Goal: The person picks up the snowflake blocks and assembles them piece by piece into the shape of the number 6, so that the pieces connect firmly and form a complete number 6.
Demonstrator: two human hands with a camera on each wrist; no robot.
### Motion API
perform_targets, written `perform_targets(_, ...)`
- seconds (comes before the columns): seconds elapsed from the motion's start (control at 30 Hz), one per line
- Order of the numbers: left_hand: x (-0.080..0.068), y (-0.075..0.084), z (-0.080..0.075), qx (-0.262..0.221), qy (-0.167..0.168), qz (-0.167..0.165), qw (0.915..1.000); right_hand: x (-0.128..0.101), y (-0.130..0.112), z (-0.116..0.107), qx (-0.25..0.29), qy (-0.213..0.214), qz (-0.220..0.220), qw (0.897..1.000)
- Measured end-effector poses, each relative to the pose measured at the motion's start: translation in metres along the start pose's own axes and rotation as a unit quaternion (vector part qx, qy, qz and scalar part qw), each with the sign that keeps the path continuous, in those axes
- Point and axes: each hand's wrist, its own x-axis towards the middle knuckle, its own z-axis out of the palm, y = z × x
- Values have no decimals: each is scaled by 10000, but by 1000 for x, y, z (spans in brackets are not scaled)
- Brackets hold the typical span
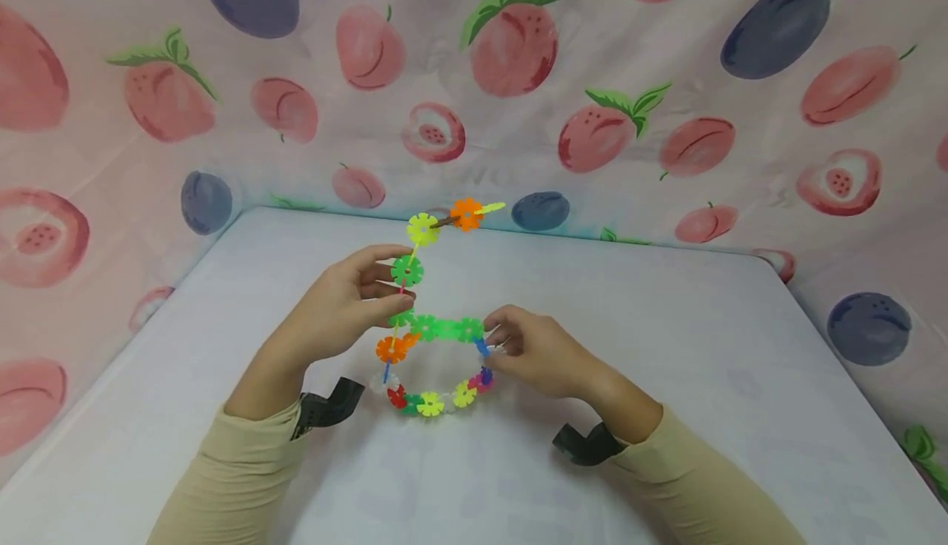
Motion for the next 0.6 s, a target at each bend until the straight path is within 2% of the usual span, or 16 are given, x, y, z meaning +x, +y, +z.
perform_targets(0.23,3,-4,2,6,-157,-128,9998,-3,4,-4,184,-23,55,9998)
perform_targets(0.6,5,-5,9,200,-107,112,9997,-5,9,-11,218,53,67,9997)
